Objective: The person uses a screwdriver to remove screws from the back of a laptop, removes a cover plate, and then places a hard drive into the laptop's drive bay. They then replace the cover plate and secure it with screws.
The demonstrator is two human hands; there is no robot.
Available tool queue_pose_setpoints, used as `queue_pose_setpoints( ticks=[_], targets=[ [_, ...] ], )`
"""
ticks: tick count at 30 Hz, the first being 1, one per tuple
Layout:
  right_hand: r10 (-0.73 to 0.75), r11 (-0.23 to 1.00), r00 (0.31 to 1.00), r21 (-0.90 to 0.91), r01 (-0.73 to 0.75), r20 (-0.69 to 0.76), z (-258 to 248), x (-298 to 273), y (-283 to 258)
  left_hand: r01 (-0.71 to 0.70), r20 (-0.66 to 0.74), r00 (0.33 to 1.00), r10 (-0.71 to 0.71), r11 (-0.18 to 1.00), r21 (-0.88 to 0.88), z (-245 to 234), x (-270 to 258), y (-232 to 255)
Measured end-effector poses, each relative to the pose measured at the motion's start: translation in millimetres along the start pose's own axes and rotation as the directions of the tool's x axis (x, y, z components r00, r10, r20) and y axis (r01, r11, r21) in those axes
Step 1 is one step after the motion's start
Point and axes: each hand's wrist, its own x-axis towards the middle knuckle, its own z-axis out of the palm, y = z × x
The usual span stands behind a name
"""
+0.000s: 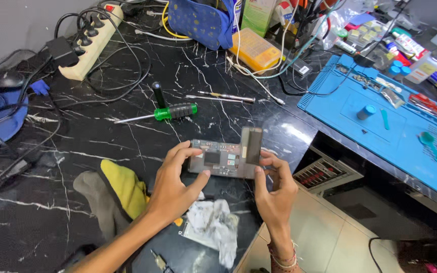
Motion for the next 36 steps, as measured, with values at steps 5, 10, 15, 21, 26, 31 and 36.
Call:
queue_pose_setpoints(
  ticks=[5, 10, 15, 21, 26, 31, 36],
  targets=[
    [-0.015, 1.0, 1.0, -0.007, 0.015, -0.011, -12.6, -15.0, -22.2, 0.037, 0.016, 0.999, -0.036, 0.999, -0.04, 2.5, -20.2, 11.7],
    [-0.024, 1.0, 0.999, 0.006, 0.024, -0.021, -34.1, -41.5, -39.3, 0.032, 0.016, 0.999, -0.03, 0.993, -0.115, -6.1, -56.6, 22.8],
    [-0.065, 0.998, 0.998, -0.029, 0.064, -0.028, -46.8, -73.8, -73.2, 0.063, -0.018, 0.998, -0.068, 0.975, -0.211, -19.9, -101.3, 10.5],
    [-0.086, 0.991, 0.993, 0.107, 0.077, 0.085, -48.0, -120.1, -90.0, 0.146, -0.059, 0.984, -0.169, 0.949, -0.28, -49.2, -175.9, 11.9],
    [-0.11, 0.978, 0.966, 0.201, 0.063, 0.232, -36.7, -158.1, -107.2, 0.111, -0.169, 0.969, -0.18, 0.93, -0.352, -74.0, -243.2, -14.7],
    [-0.182, 0.924, 0.887, 0.383, 0.007, 0.424, -7.3, -198.9, -123.5, 0.297, -0.183, 0.888, -0.423, 0.829, -0.474, -121.1, -315.7, -25.4],
    [-0.181, 0.867, 0.807, 0.479, -0.14, 0.562, 29.9, -232.9, -136.7, 0.135, -0.351, 0.853, -0.386, 0.813, -0.567, -157.8, -380.1, -61.2]
  ],
)
